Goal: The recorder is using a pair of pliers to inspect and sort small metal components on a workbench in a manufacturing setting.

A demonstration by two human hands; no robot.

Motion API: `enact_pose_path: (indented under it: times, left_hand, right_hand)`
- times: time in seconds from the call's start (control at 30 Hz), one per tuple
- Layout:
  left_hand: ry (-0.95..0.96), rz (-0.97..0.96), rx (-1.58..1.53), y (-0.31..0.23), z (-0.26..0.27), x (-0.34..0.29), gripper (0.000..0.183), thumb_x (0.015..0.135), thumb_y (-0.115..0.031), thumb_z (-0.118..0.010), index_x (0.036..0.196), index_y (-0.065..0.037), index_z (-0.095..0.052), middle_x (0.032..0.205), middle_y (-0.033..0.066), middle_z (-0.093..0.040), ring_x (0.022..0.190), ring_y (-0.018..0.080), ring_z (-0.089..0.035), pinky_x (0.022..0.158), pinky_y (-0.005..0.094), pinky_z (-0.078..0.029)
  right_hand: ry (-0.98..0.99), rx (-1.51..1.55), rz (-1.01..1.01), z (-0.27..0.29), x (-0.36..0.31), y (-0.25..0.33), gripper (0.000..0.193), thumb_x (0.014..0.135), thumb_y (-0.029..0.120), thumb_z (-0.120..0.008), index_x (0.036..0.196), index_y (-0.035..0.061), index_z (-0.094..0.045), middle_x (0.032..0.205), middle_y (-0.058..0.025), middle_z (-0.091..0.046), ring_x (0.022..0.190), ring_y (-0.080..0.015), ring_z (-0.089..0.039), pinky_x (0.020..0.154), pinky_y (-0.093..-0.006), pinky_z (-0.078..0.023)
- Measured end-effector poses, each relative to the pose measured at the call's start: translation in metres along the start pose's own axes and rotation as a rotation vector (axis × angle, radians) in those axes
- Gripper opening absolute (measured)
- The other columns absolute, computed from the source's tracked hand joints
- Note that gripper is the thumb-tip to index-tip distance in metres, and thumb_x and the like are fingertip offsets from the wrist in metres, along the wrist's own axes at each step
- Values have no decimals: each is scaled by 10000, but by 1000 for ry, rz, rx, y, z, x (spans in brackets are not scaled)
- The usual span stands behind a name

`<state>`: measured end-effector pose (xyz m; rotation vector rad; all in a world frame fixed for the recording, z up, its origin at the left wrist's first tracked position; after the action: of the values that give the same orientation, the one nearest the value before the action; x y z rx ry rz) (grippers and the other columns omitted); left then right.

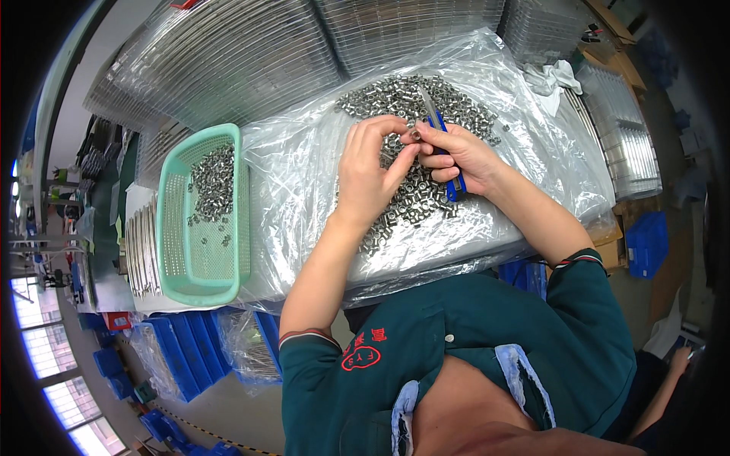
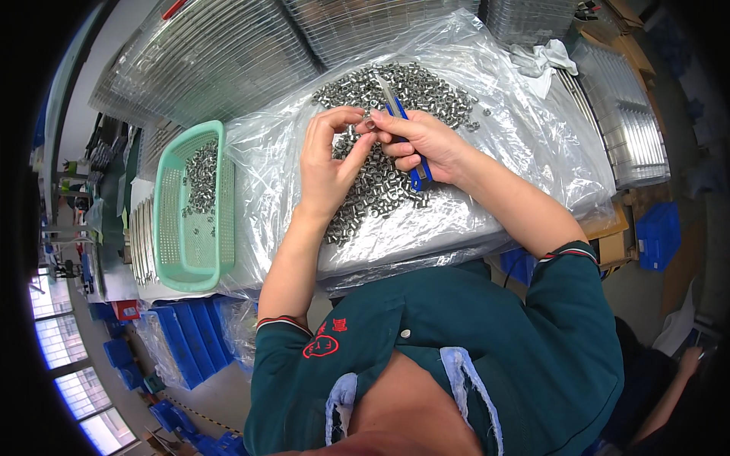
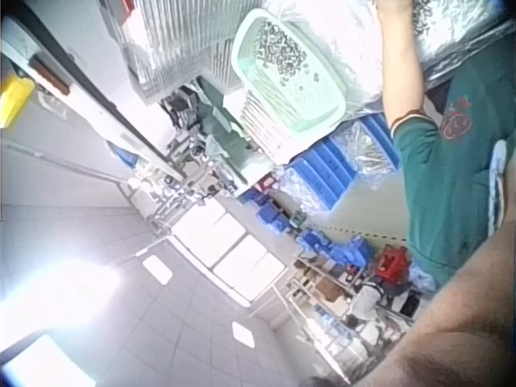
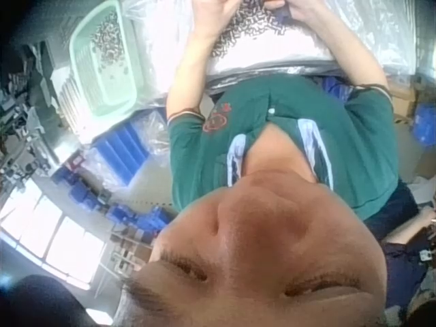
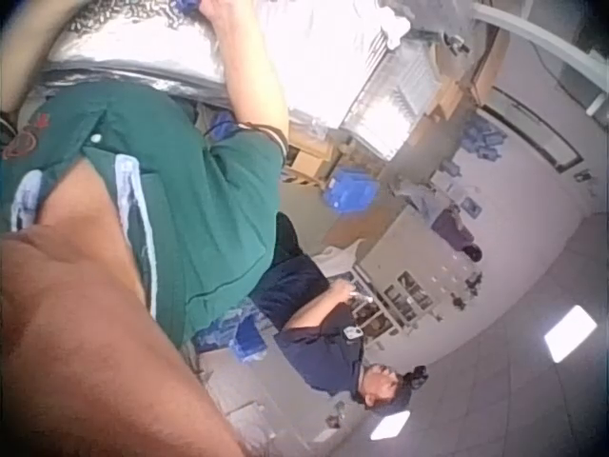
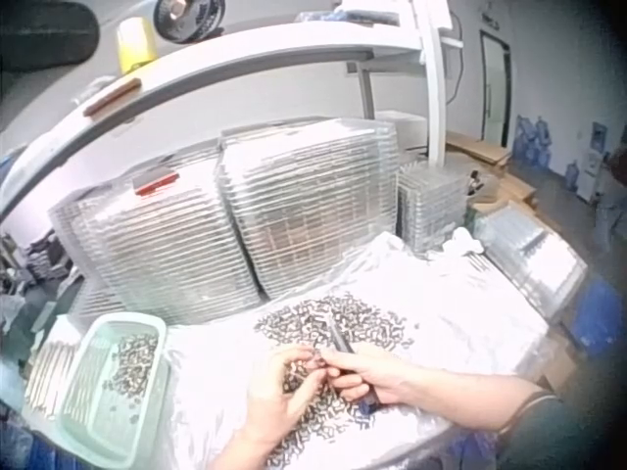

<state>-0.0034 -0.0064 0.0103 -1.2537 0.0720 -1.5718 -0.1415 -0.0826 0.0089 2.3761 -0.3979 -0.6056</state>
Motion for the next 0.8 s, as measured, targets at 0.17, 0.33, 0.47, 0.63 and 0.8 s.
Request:
enact_pose_path:
  times: [0.17, 0.33, 0.47, 0.63, 0.8]
  left_hand:
    - [17, -41, 28, 0, 0, 1, 228, 703, -17, -648, 902, -34, -538, 950, 89, -581, 873, 205, -547, 736, 293, -438]
    - [-130, 254, -240, 7, 13, 1, 155, 766, -69, -623, 899, -34, -551, 922, 66, -579, 825, 177, -553, 743, 286, -441]
    - [-820, 334, -662, 28, 69, 15, 233, 866, -221, -537, 1003, -36, -500, 936, 50, -565, 793, 123, -524, 684, 261, -433]
    - [-1028, 404, -899, 54, 107, 3, 332, 879, -310, -500, 1077, -45, -469, 986, 43, -537, 821, 112, -486, 675, 245, -410]
    - [-640, 479, -722, 33, 77, 17, 364, 891, -291, -480, 1136, -25, -444, 969, 71, -535, 784, 112, -503, 639, 231, -415]
  right_hand:
    - [-6, -31, -15, 1, 1, -1, 299, 877, 256, -518, 989, -21, -533, 654, 60, -428, 458, 26, -334, 339, -115, -254]
    - [4, -54, 7, -4, 1, -1, 315, 886, 265, -500, 1025, -17, -522, 674, 54, -427, 464, 24, -322, 340, -114, -252]
    - [-36, -17, 56, 4, 0, 4, 329, 917, 283, -426, 1070, -3, -478, 679, 46, -378, 463, 17, -306, 341, -114, -259]
    - [-23, 78, 102, 2, 6, 4, 388, 922, 364, -375, 1091, 24, -451, 680, 42, -391, 463, 11, -306, 344, -114, -265]
    - [14, 137, 141, 8, 6, 7, 385, 902, 407, -377, 1058, 61, -445, 695, 33, -457, 487, -21, -347, 393, -162, -288]
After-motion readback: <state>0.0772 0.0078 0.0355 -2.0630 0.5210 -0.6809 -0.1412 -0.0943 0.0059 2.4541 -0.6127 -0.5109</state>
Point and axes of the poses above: each hand's wrist, its own x-axis towards the middle knuckle, its own z-axis out of the back of the hand, y = z × x, the point moved 1 cm from there along x, towards the middle knuckle
